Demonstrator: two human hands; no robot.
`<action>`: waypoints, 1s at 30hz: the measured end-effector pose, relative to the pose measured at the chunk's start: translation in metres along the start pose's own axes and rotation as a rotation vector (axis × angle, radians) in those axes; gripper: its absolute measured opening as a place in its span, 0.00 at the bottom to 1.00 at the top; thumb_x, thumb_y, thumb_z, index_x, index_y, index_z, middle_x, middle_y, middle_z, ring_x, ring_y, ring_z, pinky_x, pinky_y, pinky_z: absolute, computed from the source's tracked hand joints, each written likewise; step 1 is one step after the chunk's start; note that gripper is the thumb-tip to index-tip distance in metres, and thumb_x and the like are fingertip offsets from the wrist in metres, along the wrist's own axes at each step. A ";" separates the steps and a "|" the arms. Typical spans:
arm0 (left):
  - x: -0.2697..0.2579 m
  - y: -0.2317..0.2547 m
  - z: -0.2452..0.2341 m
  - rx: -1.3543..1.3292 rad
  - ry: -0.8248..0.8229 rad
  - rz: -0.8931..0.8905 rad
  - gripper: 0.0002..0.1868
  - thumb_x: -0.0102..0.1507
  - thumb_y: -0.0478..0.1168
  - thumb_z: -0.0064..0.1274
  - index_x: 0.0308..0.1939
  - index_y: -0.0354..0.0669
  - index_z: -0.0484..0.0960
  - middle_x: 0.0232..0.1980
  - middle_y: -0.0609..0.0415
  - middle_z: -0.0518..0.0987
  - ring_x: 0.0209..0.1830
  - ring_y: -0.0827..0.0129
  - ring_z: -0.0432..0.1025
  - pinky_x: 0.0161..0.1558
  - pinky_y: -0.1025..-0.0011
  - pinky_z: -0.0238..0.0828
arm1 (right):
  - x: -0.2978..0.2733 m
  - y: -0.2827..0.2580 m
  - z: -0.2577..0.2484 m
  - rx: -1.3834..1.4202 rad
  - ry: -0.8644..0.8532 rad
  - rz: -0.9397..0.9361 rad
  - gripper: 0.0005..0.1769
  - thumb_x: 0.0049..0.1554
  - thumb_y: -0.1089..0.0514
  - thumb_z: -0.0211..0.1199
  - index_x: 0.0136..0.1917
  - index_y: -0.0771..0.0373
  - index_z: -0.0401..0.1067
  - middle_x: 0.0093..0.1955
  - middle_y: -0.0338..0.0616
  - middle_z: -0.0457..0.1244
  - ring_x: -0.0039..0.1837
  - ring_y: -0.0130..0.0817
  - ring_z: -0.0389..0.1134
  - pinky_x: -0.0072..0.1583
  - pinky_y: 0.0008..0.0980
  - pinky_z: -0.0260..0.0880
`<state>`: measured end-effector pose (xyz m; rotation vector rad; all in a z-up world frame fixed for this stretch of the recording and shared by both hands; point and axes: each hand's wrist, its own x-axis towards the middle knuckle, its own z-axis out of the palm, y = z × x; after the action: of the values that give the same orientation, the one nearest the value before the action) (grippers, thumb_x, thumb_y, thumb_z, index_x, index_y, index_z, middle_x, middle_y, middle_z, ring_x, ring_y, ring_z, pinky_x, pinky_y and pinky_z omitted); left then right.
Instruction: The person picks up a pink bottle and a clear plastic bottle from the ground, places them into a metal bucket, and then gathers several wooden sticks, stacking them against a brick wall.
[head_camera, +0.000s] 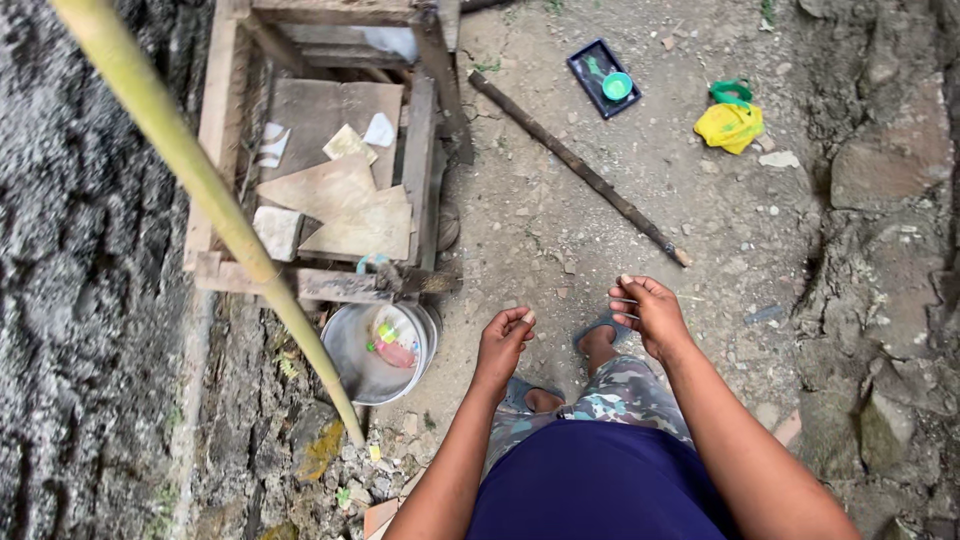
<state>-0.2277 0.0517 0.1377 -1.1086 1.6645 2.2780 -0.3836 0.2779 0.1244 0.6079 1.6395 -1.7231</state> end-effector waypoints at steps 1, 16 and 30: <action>0.002 0.002 0.006 0.001 -0.004 -0.004 0.19 0.65 0.46 0.57 0.57 0.41 0.80 0.43 0.60 0.81 0.41 0.77 0.74 0.42 0.77 0.66 | 0.005 -0.003 -0.006 0.014 -0.002 0.004 0.10 0.63 0.51 0.61 0.53 0.57 0.73 0.46 0.38 0.69 0.44 0.28 0.69 0.45 0.31 0.71; 0.091 0.028 0.128 0.237 -0.058 -0.003 0.17 0.66 0.41 0.57 0.56 0.37 0.81 0.38 0.59 0.80 0.38 0.77 0.71 0.43 0.77 0.67 | 0.107 -0.057 -0.110 0.268 -0.005 0.158 0.10 0.65 0.50 0.58 0.52 0.57 0.72 0.46 0.38 0.70 0.45 0.29 0.71 0.47 0.34 0.73; 0.181 0.021 0.256 0.243 -0.222 -0.044 0.19 0.64 0.41 0.58 0.56 0.34 0.80 0.42 0.60 0.82 0.42 0.78 0.73 0.48 0.77 0.70 | 0.182 -0.062 -0.257 0.481 0.152 0.191 0.11 0.67 0.51 0.54 0.56 0.59 0.70 0.47 0.40 0.68 0.47 0.32 0.70 0.51 0.37 0.73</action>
<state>-0.4939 0.2067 0.0775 -0.8006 1.7496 2.0193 -0.5796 0.5028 0.0074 1.1069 1.2099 -1.9728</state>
